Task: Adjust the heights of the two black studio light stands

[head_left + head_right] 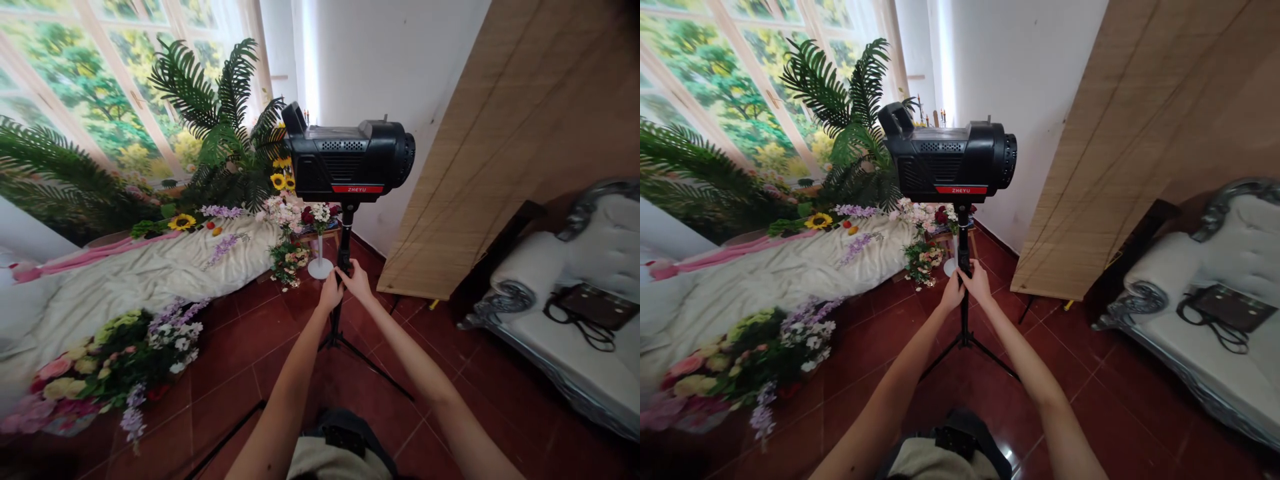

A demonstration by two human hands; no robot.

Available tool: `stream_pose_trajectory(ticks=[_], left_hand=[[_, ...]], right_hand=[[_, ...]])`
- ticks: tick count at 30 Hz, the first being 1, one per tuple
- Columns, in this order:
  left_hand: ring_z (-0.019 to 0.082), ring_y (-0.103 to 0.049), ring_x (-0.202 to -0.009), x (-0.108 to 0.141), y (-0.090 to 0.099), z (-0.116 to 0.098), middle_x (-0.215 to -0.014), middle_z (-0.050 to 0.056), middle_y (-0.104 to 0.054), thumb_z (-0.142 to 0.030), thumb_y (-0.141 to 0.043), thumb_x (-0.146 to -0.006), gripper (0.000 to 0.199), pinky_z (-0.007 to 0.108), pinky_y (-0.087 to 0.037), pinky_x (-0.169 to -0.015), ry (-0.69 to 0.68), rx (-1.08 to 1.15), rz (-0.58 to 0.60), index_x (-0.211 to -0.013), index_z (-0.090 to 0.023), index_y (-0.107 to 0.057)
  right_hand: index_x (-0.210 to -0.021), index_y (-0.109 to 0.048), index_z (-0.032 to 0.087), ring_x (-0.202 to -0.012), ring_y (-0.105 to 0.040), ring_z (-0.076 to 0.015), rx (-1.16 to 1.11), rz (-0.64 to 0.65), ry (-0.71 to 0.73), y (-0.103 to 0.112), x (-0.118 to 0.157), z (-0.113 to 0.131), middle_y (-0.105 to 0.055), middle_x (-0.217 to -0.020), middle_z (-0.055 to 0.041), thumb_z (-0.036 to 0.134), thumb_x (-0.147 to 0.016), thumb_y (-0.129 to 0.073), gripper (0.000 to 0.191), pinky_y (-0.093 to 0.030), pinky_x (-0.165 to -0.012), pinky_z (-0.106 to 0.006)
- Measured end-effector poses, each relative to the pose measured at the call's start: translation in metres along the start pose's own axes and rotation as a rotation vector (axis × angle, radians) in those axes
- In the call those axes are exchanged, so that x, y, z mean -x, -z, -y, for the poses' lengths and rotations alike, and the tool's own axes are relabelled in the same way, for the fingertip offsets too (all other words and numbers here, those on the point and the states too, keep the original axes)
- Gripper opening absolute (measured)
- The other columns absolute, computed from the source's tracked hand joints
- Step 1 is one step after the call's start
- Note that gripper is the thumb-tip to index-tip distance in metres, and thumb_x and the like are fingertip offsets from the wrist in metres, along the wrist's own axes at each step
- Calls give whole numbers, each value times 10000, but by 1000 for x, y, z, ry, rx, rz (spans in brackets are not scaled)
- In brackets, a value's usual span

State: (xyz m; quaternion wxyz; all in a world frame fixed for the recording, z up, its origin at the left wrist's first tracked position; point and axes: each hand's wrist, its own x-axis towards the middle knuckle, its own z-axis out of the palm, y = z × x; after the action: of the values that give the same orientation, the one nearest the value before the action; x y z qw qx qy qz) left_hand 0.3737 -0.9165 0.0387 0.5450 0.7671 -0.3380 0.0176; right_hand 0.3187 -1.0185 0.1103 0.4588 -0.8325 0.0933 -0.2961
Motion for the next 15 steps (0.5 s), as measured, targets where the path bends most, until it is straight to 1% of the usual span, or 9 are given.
stream_pose_trajectory(ticks=[3, 7, 11, 15], left_hand=[[272, -480, -1238, -1, 0, 3, -1272, 166, -513, -207, -486, -856, 513, 487, -363, -1078, -2, -17, 13, -1346, -160, -344], [275, -480, -1240, -1, 0, 4, -1278, 179, -507, -230, -463, -879, 478, 500, -365, -1071, -10, -42, 12, -1333, -133, -349], [275, -493, -1223, -1, 3, -1, -1282, 171, -511, -292, -471, -895, 456, 499, -388, -1046, -12, -58, 2, -1315, -146, -369], [275, -514, -1190, 0, 6, -8, -1267, 162, -527, -349, -474, -902, 452, 493, -409, -1019, -2, -65, 1, -1305, -164, -385]], right_hand=[[-1005, -593, 204, -788, -657, -228, -50, -25, -63, -7, -5, 2, -707, -912, -75, 517, -743, -642, 411, -496, -708, -318], [-938, -640, 183, -710, -649, -213, -112, 6, -80, -4, -12, 7, -720, -847, -69, 526, -700, -673, 419, -497, -653, -294], [-937, -663, 152, -733, -657, -220, -206, -7, -73, 4, -17, 19, -723, -846, -83, 509, -690, -686, 435, -511, -650, -290], [-912, -686, 131, -707, -652, -224, -206, -18, -70, 8, -20, 30, -719, -789, -84, 488, -654, -728, 442, -511, -617, -281]])
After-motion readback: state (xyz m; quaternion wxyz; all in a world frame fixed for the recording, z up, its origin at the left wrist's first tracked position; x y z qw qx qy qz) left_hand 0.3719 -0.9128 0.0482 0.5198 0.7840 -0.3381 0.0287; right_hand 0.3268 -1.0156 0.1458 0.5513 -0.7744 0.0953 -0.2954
